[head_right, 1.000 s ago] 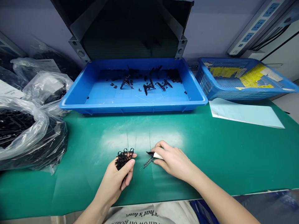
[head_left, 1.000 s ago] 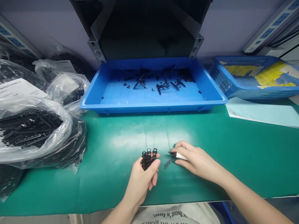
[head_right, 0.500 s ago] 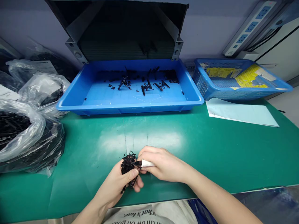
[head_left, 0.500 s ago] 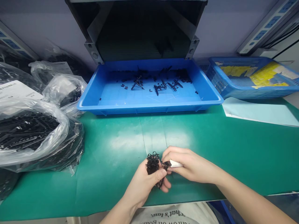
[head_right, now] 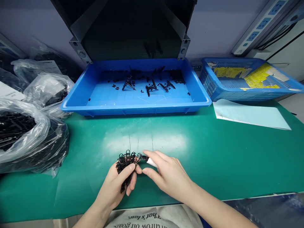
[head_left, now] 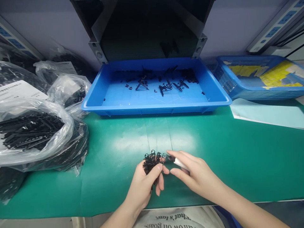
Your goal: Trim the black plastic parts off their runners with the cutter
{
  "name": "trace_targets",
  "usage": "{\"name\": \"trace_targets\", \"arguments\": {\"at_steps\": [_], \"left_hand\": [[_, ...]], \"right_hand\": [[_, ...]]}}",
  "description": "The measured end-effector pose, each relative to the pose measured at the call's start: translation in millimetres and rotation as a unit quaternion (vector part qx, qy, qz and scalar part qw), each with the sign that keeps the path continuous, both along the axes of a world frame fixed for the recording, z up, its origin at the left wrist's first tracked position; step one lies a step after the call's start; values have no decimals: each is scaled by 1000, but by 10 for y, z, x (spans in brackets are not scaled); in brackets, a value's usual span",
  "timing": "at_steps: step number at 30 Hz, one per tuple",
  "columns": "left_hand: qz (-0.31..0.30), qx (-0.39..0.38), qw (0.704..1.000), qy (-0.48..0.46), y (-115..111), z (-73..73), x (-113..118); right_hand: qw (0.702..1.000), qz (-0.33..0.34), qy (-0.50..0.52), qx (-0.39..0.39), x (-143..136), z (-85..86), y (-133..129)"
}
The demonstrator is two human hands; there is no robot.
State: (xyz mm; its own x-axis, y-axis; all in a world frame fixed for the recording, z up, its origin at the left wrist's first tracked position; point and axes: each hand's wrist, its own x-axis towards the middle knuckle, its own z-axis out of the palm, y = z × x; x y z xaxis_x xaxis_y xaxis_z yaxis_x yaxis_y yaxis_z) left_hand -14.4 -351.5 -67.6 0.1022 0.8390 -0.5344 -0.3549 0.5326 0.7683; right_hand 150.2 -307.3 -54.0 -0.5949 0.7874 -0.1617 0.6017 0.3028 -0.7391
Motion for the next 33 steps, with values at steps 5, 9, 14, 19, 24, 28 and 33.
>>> {"name": "trace_targets", "arguments": {"at_steps": [5, 9, 14, 19, 24, 28, 33], "left_hand": [[-56, -42, 989, -132, -36, -58, 5], [3, -27, 993, -116, -42, -102, 9], [-45, 14, 993, -107, -36, -95, -2], [12, -15, 999, -26, 11, 25, -13], [21, 1, 999, -28, 30, 49, -30], [15, 1, 1000, -27, 23, 49, -17], [19, 2, 1000, -21, 14, 66, -3]], "right_hand": [[988, -41, 135, -56, -81, 6, 59], [982, -86, 96, -135, -136, 89, 124], [984, -60, 64, -156, -144, 75, 152], [997, -26, 58, -34, -72, 1, 60], [997, 51, -6, 49, -48, -11, -51], [992, 55, -30, 105, -58, -30, -98], [989, 61, -38, 130, -56, -34, -137]]}}
